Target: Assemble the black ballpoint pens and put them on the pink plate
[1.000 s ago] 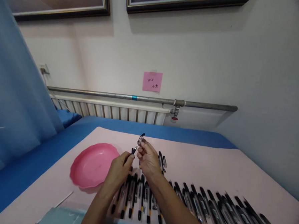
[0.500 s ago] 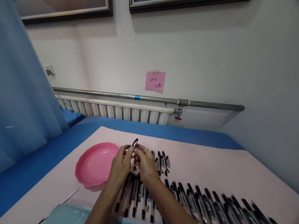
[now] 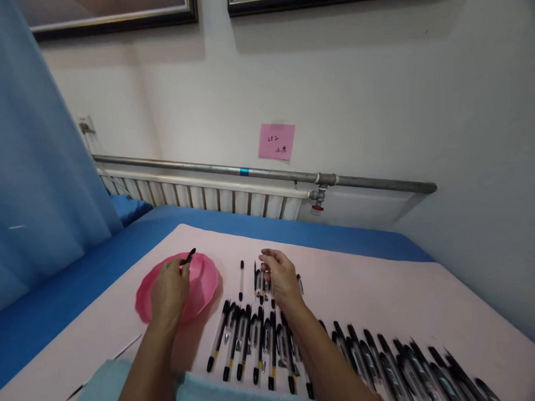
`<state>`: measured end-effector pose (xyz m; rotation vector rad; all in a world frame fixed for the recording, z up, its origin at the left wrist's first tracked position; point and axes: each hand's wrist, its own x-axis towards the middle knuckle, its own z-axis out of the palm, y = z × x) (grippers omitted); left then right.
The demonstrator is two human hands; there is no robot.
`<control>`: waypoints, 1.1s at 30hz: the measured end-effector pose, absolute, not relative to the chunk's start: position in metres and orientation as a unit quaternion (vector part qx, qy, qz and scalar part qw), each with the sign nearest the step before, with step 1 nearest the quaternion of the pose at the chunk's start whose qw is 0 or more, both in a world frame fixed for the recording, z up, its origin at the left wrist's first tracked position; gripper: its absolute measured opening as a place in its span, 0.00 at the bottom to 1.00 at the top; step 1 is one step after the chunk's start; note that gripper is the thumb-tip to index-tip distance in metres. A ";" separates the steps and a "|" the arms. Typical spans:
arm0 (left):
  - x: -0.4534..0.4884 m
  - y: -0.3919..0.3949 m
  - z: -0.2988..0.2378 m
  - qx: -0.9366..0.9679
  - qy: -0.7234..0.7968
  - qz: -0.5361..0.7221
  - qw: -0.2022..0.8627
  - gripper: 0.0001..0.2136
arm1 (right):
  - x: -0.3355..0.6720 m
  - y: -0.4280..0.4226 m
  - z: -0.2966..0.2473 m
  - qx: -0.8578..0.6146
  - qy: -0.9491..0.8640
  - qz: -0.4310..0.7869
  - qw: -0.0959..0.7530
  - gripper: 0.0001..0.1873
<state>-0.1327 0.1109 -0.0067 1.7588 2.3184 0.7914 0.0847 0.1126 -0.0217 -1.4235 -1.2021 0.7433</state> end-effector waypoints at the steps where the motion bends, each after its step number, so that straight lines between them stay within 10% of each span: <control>1: -0.136 0.114 -0.010 0.581 0.778 0.229 0.064 0.17 | 0.086 0.111 -0.023 -0.606 -0.527 0.295 0.518 0.14; 16: -0.139 0.123 -0.023 0.580 0.793 0.171 0.076 0.17 | 0.053 0.102 -0.042 -0.650 -0.739 0.076 0.160 0.09; 33: -0.090 0.091 0.005 0.447 0.546 0.527 0.474 0.14 | 0.050 0.083 -0.002 -0.571 -0.697 0.196 0.388 0.10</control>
